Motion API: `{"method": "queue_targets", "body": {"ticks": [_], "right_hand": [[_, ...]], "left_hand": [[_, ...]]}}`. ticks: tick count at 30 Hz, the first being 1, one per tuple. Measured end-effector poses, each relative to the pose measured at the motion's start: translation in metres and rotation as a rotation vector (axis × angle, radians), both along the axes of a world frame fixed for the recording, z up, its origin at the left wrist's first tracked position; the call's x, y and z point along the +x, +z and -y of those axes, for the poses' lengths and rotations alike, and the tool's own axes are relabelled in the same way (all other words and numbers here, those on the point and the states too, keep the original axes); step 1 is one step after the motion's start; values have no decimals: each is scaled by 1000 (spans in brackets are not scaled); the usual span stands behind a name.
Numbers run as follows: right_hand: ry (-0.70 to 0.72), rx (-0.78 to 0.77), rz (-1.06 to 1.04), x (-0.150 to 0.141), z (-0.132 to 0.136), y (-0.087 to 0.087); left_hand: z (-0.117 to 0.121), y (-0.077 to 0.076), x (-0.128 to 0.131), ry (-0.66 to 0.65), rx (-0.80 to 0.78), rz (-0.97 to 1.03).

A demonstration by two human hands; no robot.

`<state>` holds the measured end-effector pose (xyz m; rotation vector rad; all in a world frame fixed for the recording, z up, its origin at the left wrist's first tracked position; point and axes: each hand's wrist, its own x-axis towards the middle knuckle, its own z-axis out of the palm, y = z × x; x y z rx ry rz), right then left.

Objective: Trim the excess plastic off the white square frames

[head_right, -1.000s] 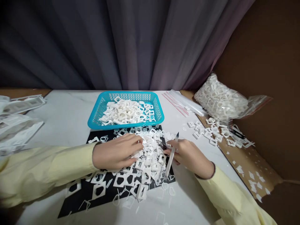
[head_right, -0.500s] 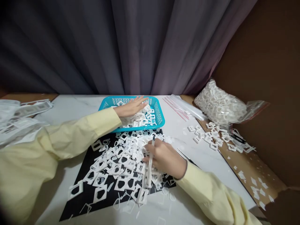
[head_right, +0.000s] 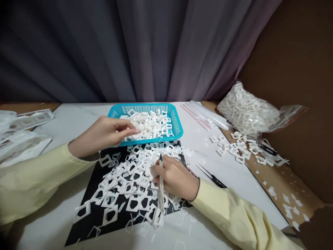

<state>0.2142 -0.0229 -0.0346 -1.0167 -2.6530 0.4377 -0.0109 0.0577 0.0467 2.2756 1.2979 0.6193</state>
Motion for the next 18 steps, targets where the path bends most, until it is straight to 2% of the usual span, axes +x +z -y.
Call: {"method": "queue_targets", "body": {"ticks": [5,9,12,14,16,18], "right_hand": [[-38,-52,-33,0,-7,-1],[-53,-71,-114,3,-8,4],[-101,-83,-213,8,-7,16],[-131,-120,-285,10,-7,27],[-142,-196,-345,11,-8,38],[-146,-292,-388,10,-8,46]], "left_hand": [[29,-5,3,-263,-106,-125],[36,-7,8,-328,-71,-118],[37,-12,10,-352,-53,-53],[37,-15,11,-434,-56,-4],[38,-17,13,-527,-91,25],[39,-16,14,-562,-140,43]]}}
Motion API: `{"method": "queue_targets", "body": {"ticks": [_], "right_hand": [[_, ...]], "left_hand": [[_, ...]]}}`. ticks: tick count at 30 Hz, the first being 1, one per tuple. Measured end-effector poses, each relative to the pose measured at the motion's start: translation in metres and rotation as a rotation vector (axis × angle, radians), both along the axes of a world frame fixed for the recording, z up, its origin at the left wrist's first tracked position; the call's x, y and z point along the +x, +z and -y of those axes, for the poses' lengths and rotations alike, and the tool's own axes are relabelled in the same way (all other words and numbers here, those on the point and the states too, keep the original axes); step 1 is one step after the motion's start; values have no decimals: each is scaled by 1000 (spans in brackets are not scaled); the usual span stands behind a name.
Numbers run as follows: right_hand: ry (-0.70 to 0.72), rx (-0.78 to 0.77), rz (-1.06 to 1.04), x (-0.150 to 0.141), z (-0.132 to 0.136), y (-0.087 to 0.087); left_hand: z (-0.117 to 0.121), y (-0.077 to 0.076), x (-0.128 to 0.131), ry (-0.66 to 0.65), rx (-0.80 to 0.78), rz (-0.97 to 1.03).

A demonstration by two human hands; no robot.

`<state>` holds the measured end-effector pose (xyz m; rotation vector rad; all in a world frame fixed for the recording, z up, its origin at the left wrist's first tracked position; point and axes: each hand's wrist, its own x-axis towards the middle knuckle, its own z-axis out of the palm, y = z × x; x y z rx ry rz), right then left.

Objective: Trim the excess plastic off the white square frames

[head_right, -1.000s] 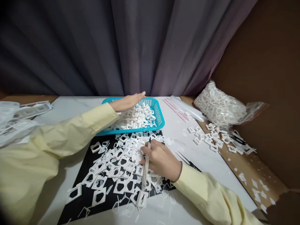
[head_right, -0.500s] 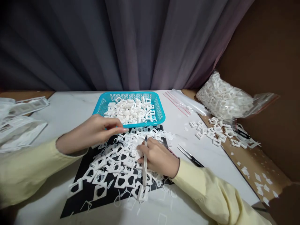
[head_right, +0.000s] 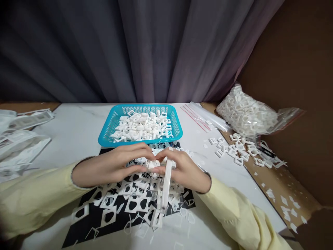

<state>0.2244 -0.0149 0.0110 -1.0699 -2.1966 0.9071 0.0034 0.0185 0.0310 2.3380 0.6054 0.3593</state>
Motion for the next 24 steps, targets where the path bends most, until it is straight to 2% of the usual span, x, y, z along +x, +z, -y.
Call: {"method": "queue_targets", "body": {"ticks": [4,8,10,15,18,21,24], "right_hand": [[-24,-131,-88,-6,0,5],[-147,-136,-165,-10,-4,0],[-161,-159,-191,-10,-6,-2],[-151,-257,-256,-12,-8,-4],[-183,-284,-274,-15,-7,-5],[-255,-255,-275,-16,-8,-7],[-330,-200,-262,-15,-11,-11]], "left_hand": [[0,3,4,89,-131,40],[-4,2,9,260,-300,41],[-6,0,10,311,-362,61],[-10,-4,11,230,-562,108],[-11,-8,12,204,-603,129],[-10,-10,14,243,-605,169],[-9,-12,17,304,-712,226]]}}
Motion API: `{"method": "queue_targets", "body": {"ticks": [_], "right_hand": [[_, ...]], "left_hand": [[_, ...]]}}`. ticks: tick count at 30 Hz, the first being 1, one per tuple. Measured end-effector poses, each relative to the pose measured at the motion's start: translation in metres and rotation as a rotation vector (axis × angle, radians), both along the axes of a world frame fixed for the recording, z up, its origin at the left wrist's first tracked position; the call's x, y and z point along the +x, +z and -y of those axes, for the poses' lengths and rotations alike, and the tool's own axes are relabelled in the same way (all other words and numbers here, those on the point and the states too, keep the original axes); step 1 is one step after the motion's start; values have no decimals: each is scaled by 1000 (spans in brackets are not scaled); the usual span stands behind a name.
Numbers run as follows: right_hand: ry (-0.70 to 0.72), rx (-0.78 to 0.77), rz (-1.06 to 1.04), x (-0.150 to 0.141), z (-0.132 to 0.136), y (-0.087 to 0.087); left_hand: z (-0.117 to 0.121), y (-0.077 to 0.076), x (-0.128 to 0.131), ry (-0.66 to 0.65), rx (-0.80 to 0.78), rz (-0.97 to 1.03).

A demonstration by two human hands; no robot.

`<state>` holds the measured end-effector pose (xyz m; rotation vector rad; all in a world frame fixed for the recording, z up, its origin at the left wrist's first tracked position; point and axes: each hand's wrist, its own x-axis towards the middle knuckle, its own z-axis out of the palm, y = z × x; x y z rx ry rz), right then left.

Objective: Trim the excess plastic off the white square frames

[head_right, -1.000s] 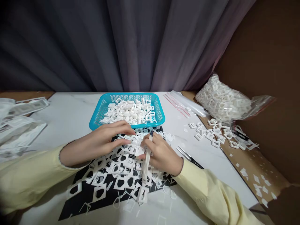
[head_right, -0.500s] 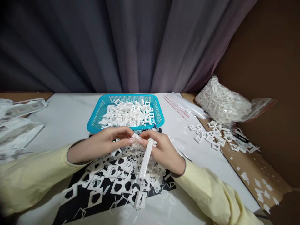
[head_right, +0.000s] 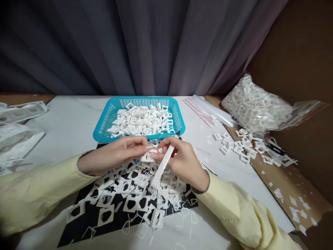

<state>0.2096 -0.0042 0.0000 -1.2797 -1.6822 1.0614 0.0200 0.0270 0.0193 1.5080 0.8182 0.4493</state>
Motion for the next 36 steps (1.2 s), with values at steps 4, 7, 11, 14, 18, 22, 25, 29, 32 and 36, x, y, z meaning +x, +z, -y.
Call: {"method": "queue_targets", "body": {"ticks": [4,7,11,14,18,22,25,29,32,36], "right_hand": [[-72,49,19,4,-2,2],[-104,42,37,7,1,13],[-103,-13,155,11,8,29],[-67,14,174,12,11,33],[-63,70,41,10,16,32],[-98,149,28,9,22,32],[-129,192,29,10,25,33],[-42,295,146,11,25,37],[62,489,271,10,23,39],[168,628,330,6,24,34]], "left_hand": [[0,-2,2,58,-234,162],[-1,-3,0,67,-282,185],[0,-3,-4,59,-209,137],[2,-1,-5,53,-134,91],[5,2,-4,72,-128,86],[8,4,-3,119,-224,155],[10,5,-3,166,-294,192],[12,5,-3,203,-349,230],[14,4,-3,213,-392,261],[16,0,-3,225,-409,279]]}}
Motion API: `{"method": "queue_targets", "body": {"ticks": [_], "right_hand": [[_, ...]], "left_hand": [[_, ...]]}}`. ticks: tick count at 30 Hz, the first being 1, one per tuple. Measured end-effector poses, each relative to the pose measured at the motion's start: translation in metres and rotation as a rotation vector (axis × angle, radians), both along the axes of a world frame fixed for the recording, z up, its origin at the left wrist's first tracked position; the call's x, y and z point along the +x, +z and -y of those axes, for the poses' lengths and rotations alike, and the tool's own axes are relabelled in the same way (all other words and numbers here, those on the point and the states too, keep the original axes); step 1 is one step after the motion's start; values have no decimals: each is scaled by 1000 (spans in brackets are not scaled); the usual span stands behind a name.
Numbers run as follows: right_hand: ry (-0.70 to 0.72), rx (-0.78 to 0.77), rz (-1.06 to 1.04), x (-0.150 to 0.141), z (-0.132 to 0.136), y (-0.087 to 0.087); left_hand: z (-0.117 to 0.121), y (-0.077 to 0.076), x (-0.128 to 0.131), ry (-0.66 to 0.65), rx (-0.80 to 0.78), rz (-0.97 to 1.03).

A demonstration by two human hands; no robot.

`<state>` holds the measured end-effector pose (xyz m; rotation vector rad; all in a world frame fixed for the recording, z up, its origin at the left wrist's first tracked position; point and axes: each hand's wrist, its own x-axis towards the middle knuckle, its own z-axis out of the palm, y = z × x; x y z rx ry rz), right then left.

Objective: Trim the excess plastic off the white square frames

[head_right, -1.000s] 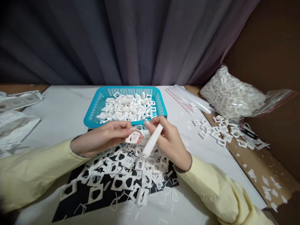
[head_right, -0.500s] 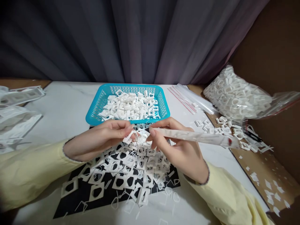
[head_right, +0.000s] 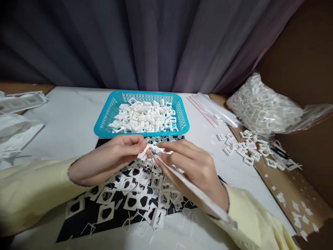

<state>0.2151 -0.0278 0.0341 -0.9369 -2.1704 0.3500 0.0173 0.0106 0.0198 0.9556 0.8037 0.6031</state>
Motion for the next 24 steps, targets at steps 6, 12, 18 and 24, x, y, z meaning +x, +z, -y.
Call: {"method": "queue_targets", "body": {"ticks": [6,12,18,24], "right_hand": [[41,-5,60,-7,4,-7],[42,65,104,-8,3,-15],[42,240,236,-6,3,-24],[102,447,428,-12,0,-32]], "left_hand": [[2,-3,2,-15,-2,38],[0,-7,2,-19,-9,36],[0,-10,4,-24,-50,64],[-2,-12,4,-6,-144,65]]}}
